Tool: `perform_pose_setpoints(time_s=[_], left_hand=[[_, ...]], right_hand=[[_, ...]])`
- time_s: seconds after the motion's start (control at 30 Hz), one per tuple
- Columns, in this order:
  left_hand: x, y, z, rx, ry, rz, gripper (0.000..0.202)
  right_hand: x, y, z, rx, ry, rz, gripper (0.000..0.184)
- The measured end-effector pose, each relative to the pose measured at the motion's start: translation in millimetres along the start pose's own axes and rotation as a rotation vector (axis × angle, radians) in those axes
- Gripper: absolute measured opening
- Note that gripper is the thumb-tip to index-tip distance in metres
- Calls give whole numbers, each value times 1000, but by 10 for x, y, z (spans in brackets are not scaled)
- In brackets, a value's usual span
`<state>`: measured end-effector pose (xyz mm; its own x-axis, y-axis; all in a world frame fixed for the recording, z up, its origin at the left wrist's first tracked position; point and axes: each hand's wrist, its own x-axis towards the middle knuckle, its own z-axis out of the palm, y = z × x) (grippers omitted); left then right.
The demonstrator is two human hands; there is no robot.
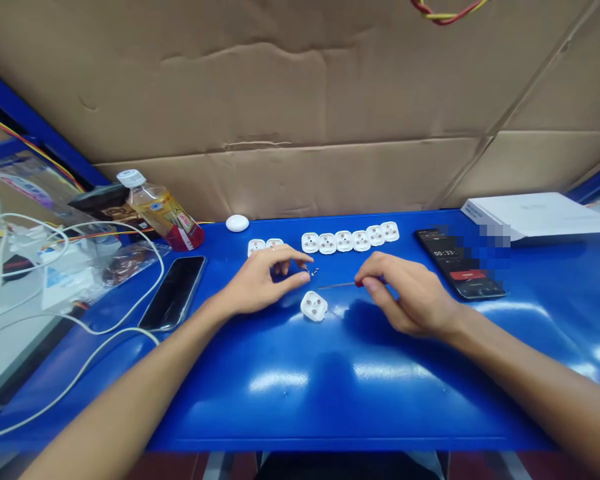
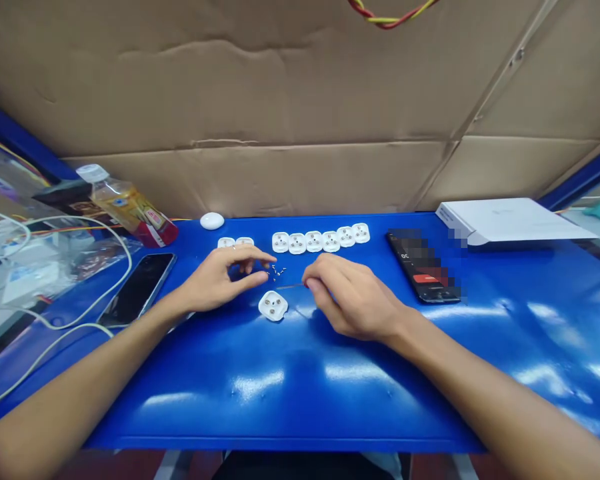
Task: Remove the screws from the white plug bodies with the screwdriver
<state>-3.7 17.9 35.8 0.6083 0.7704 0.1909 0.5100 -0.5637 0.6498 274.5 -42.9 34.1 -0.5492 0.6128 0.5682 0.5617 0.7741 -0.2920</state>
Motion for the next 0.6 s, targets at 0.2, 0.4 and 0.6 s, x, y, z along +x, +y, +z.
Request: perform_pose_setpoints(time_s=[0.2,0.4,0.6], left_hand=[[-46,-15,-69,-87,-294,96,59],[-36,-26,2,-67,-328,96,57],[-30,-13,10,-101,-342,95,44]], right_hand=[[-22,-64,1,7,-77,-137,13],[-8,-87,-5,30,-95,-184,14],[-5,-86,-15,51,-88,-187,14]])
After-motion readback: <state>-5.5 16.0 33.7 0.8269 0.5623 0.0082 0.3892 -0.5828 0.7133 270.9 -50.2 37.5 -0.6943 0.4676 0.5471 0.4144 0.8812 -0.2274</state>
